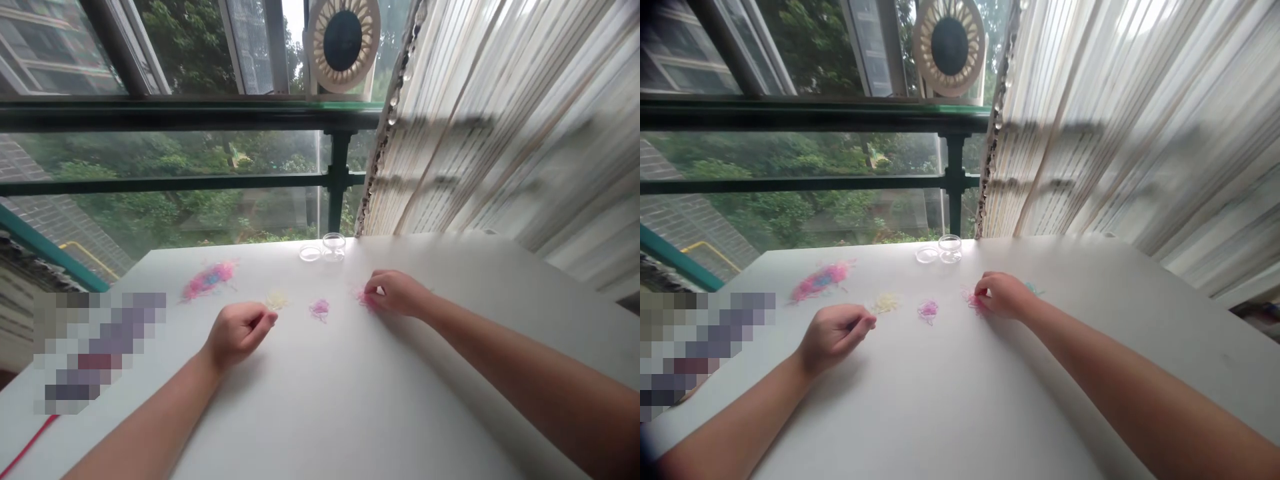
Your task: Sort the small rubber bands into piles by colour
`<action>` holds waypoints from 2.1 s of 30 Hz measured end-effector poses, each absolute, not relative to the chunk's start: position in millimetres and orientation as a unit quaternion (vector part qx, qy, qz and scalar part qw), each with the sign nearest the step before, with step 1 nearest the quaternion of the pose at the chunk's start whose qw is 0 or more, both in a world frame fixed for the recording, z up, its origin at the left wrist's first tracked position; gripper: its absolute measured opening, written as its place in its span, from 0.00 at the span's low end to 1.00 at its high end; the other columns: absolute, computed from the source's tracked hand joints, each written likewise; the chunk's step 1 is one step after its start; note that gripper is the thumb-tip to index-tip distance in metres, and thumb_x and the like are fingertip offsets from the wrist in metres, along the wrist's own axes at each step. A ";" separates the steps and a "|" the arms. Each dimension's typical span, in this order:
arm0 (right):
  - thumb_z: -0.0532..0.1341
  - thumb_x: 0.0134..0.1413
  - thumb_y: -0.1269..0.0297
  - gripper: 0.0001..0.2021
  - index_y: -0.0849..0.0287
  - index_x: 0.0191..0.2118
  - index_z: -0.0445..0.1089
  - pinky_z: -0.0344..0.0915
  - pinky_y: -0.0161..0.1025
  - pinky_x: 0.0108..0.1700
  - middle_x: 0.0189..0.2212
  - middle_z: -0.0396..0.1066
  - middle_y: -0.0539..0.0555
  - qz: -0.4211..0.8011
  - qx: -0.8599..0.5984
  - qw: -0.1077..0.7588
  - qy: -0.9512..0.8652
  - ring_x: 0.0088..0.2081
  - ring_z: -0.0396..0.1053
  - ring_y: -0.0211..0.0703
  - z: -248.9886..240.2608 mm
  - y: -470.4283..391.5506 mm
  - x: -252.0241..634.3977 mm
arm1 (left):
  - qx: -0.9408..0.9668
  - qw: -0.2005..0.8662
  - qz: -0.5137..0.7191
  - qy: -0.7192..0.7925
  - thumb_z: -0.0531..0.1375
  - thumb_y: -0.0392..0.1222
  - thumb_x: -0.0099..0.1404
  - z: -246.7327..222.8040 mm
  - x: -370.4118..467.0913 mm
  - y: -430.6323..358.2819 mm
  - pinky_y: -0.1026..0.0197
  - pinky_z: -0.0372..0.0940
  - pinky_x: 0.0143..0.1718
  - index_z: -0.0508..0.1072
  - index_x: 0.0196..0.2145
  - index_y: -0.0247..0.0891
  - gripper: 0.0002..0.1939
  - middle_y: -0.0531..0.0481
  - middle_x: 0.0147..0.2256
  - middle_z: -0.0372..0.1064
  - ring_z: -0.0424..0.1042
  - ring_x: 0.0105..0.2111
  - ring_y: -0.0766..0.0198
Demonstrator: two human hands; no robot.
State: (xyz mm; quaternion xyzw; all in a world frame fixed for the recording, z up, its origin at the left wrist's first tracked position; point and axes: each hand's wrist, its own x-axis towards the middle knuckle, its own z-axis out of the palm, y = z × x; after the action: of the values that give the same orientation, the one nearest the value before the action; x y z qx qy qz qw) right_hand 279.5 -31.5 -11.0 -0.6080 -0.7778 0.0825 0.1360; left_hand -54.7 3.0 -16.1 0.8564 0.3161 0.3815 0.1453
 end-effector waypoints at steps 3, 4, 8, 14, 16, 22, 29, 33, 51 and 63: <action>0.57 0.45 0.72 0.08 0.57 0.28 0.73 0.57 0.33 0.30 0.30 0.71 0.51 0.072 -0.612 0.138 -0.776 0.29 0.66 0.38 -10.1 -34.3 277.7 | 0.871 0.134 0.359 0.309 0.53 0.42 0.62 -16.9 -59.8 6.5 0.67 0.56 0.21 0.70 0.19 0.36 0.17 0.54 0.13 0.61 0.60 0.15 0.70; 0.57 0.45 0.72 0.07 0.57 0.28 0.72 0.57 0.33 0.31 0.30 0.71 0.51 0.069 -0.614 0.142 -0.773 0.29 0.66 0.38 -9.0 -35.0 276.9 | 0.868 0.132 0.363 0.311 0.53 0.43 0.62 -17.3 -60.8 6.9 0.67 0.56 0.21 0.70 0.19 0.36 0.17 0.54 0.13 0.61 0.61 0.15 0.70; 0.56 0.45 0.71 0.06 0.59 0.27 0.71 0.58 0.33 0.31 0.29 0.70 0.51 0.062 -0.623 0.165 -0.762 0.28 0.64 0.37 0.2 -36.1 270.1 | 0.855 0.144 0.379 0.322 0.53 0.43 0.63 -17.4 -63.1 5.4 0.68 0.57 0.21 0.70 0.19 0.36 0.18 0.54 0.13 0.62 0.62 0.16 0.70; 0.57 0.47 0.68 0.07 0.58 0.28 0.72 0.57 0.31 0.26 0.29 0.71 0.50 0.116 -0.619 0.176 -0.757 0.24 0.63 0.34 18.9 -32.9 233.9 | 0.843 0.172 0.385 0.335 0.52 0.45 0.62 -15.8 -65.6 3.0 0.68 0.58 0.21 0.70 0.18 0.36 0.19 0.53 0.13 0.63 0.63 0.16 0.69; 0.57 0.46 0.68 0.07 0.58 0.28 0.73 0.57 0.31 0.26 0.28 0.71 0.50 0.128 -0.614 0.176 -0.758 0.24 0.63 0.34 21.9 -30.3 218.1 | 0.840 0.182 0.385 0.336 0.52 0.46 0.63 -15.7 -66.1 2.9 0.68 0.58 0.20 0.70 0.18 0.36 0.19 0.53 0.13 0.63 0.63 0.15 0.69; 0.59 0.43 0.70 0.08 0.58 0.29 0.76 0.57 0.30 0.26 0.26 0.74 0.49 0.189 -0.616 0.133 -0.754 0.25 0.65 0.35 17.7 -19.2 193.5 | 0.836 0.206 0.384 0.334 0.53 0.47 0.62 -16.1 -67.6 3.7 0.68 0.58 0.21 0.71 0.18 0.36 0.19 0.53 0.13 0.63 0.63 0.16 0.69; 0.60 0.43 0.70 0.10 0.57 0.32 0.77 0.58 0.30 0.26 0.26 0.76 0.49 0.208 -0.618 0.114 -0.750 0.26 0.68 0.36 17.3 -14.1 192.9 | 0.832 0.213 0.383 0.341 0.52 0.48 0.63 -17.1 -71.6 6.8 0.67 0.57 0.20 0.70 0.18 0.36 0.20 0.53 0.12 0.62 0.62 0.15 0.69; 0.60 0.43 0.71 0.11 0.57 0.33 0.77 0.58 0.30 0.26 0.27 0.76 0.49 0.204 -0.622 0.106 -0.748 0.26 0.68 0.36 19.9 -11.3 191.8 | 0.831 0.222 0.381 0.341 0.52 0.47 0.63 -17.8 -73.0 8.2 0.67 0.57 0.20 0.70 0.19 0.35 0.20 0.53 0.12 0.62 0.62 0.15 0.69; 0.54 0.53 0.60 0.11 0.58 0.25 0.69 0.49 0.33 0.23 0.21 0.69 0.50 0.139 -0.661 -0.006 -0.738 0.21 0.61 0.36 54.4 -45.3 217.8 | 0.831 0.214 0.390 0.335 0.52 0.44 0.64 -18.9 -75.1 11.4 0.68 0.57 0.21 0.70 0.18 0.35 0.19 0.55 0.13 0.62 0.63 0.15 0.71; 0.52 0.51 0.66 0.08 0.58 0.23 0.60 0.44 0.36 0.26 0.18 0.65 0.49 0.092 -0.536 0.105 -0.832 0.21 0.55 0.35 -40.8 -128.5 161.1 | 0.816 0.159 0.399 0.388 0.51 0.41 0.63 -24.7 -76.6 19.0 0.66 0.57 0.24 0.69 0.20 0.35 0.16 0.54 0.16 0.61 0.62 0.19 0.69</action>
State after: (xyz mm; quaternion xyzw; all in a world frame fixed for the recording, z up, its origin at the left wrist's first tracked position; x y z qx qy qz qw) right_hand 161.1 -128.5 -40.8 -0.5361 -0.8325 0.0924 0.1050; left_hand -76.6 19.0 -24.7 0.8157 0.3876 0.3988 0.1591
